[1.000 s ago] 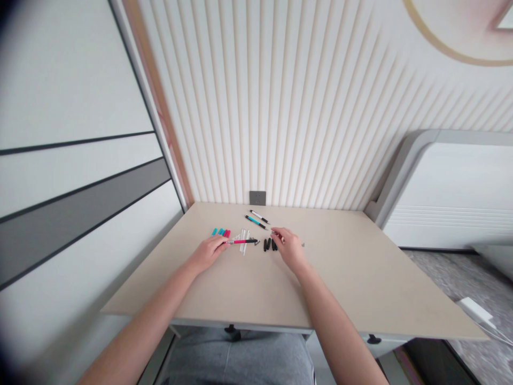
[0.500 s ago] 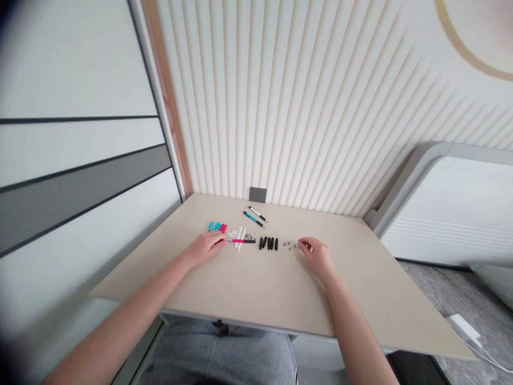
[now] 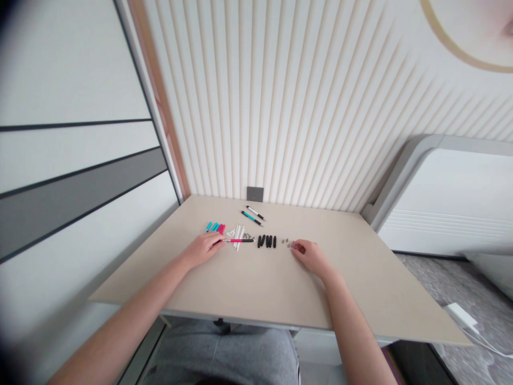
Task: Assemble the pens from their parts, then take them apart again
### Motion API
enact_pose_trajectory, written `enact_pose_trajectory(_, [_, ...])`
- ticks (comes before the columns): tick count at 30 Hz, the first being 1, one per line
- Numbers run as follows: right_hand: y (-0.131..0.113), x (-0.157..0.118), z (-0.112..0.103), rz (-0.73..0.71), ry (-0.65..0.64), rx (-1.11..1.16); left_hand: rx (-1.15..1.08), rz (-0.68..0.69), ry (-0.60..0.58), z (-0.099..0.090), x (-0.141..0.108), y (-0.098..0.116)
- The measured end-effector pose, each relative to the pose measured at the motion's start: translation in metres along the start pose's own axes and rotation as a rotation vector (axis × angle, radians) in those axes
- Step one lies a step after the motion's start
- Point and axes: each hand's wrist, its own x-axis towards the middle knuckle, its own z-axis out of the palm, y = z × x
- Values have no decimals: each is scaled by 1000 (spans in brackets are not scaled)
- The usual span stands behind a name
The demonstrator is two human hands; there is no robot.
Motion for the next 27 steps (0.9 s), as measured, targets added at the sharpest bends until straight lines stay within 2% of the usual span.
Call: enact_pose_trajectory(27, [-5,0,3,2,22,-44,50,13,-16,-1,-1,3])
